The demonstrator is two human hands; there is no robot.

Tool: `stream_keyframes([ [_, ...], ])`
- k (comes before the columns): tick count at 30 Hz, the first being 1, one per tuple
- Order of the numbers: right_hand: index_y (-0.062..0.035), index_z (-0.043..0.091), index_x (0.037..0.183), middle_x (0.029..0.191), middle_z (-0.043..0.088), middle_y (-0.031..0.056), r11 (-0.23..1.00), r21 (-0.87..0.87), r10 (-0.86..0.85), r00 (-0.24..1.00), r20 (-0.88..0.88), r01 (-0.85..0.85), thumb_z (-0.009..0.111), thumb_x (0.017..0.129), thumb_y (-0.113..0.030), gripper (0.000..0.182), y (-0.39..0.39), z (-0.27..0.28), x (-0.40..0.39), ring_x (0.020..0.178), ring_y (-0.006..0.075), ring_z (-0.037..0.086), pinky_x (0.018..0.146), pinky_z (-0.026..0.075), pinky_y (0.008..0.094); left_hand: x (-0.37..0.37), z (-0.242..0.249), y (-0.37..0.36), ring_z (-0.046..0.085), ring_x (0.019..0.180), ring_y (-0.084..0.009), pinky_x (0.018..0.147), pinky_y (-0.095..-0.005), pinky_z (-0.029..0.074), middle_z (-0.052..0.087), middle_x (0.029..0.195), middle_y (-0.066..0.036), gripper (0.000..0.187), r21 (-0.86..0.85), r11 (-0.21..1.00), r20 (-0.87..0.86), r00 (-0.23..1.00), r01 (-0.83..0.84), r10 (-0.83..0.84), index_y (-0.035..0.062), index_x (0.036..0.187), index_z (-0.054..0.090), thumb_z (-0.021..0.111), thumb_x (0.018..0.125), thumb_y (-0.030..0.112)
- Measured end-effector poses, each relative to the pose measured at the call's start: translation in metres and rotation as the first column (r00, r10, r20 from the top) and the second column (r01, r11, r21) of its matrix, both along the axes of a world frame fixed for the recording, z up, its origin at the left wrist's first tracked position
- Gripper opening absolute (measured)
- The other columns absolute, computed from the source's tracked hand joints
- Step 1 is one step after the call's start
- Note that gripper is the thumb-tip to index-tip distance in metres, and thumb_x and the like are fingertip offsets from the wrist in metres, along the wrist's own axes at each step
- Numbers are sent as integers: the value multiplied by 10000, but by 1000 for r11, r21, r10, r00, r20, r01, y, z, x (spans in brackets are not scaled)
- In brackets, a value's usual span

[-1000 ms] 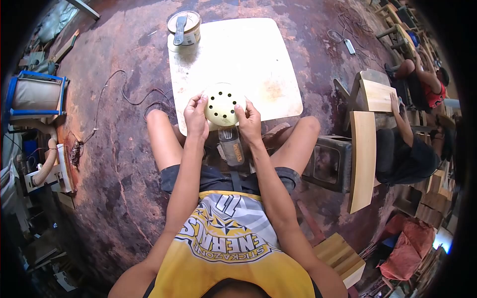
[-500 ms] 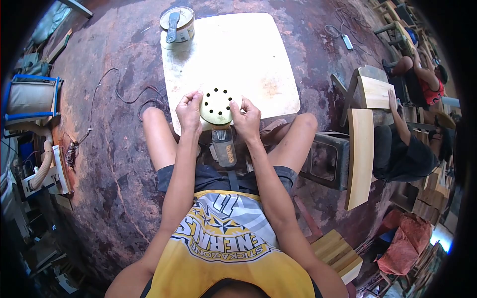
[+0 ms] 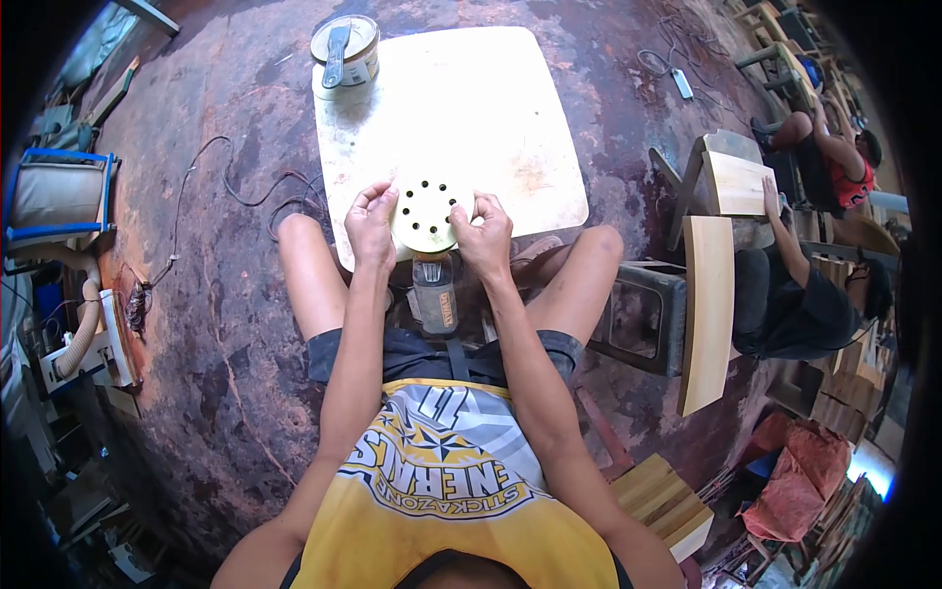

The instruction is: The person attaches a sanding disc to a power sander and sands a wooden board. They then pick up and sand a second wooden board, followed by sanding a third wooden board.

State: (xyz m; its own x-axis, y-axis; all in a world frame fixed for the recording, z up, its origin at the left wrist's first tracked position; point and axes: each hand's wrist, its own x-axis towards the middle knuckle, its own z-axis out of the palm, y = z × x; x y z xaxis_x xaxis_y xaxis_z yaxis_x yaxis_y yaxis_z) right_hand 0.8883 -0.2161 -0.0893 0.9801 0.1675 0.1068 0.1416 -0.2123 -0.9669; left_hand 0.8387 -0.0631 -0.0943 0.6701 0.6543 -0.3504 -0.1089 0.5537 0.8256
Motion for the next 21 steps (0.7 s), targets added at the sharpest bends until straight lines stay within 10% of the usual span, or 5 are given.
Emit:
stream_keyframes([
  [4, 16, 598, 755, 1033, 683, 265, 995, -90, 17, 990, -143, -30, 744, 789, -176, 244, 6, 2, -1, 920, 348, 694, 767, 542, 426, -7, -11, 5, 648, 1062, -227, 917, -308, 521, 671, 1153, -191, 349, 327, 937, -269, 962, 125, -35, -81, 1231, 581, 679, 934, 74],
  [5, 14, 614, 815, 1012, 680, 260, 987, -152, -5, 949, -315, -45, 761, 797, -220, 277, 3, 14, -4, 892, 356, 693, 753, 546, 433, -23, -36, 16, 604, 1142, -260, 956, -315, 490, 639, 1208, -209, 499, 675, 617, -512, 859, 405, -3, -70, 1358, 497, 681, 948, 145],
  [8, -13, 648, 946, 789, 634, 198, 948, -316, 8, 989, 145, 38, 798, 778, -448, 490, 15, -45, -6, 734, 366, 637, 688, 551, 424, -47, 14, 7, 577, 1171, -285, 941, -350, 526, 518, 1366, -177, 791, 122, 903, -375, 862, 411, -342, 60, 1557, 156, 668, 970, 197],
  [11, -71, 467, 672, 778, 628, 136, 998, 63, 6, 971, -239, 9, 896, 683, -349, 511, 20, -37, -5, 693, 234, 593, 649, 517, 379, -43, 18, 10, 556, 1207, -293, 843, -423, 572, 472, 1409, -153, 824, -128, 903, -247, 868, 411, -431, 230, 1572, 132, 682, 959, 224],
  [21, -36, 551, 1035, 932, 665, 101, 907, 421, 185, 925, -331, -31, 769, 899, -324, 386, 11, -43, 8, 822, 141, 650, 707, 569, 318, -55, -26, 7, 611, 1175, -284, 947, -495, 532, 588, 1317, -87, 521, -204, 847, 91, 871, 490, -482, 128, 1445, 403, 626, 981, 206],
])
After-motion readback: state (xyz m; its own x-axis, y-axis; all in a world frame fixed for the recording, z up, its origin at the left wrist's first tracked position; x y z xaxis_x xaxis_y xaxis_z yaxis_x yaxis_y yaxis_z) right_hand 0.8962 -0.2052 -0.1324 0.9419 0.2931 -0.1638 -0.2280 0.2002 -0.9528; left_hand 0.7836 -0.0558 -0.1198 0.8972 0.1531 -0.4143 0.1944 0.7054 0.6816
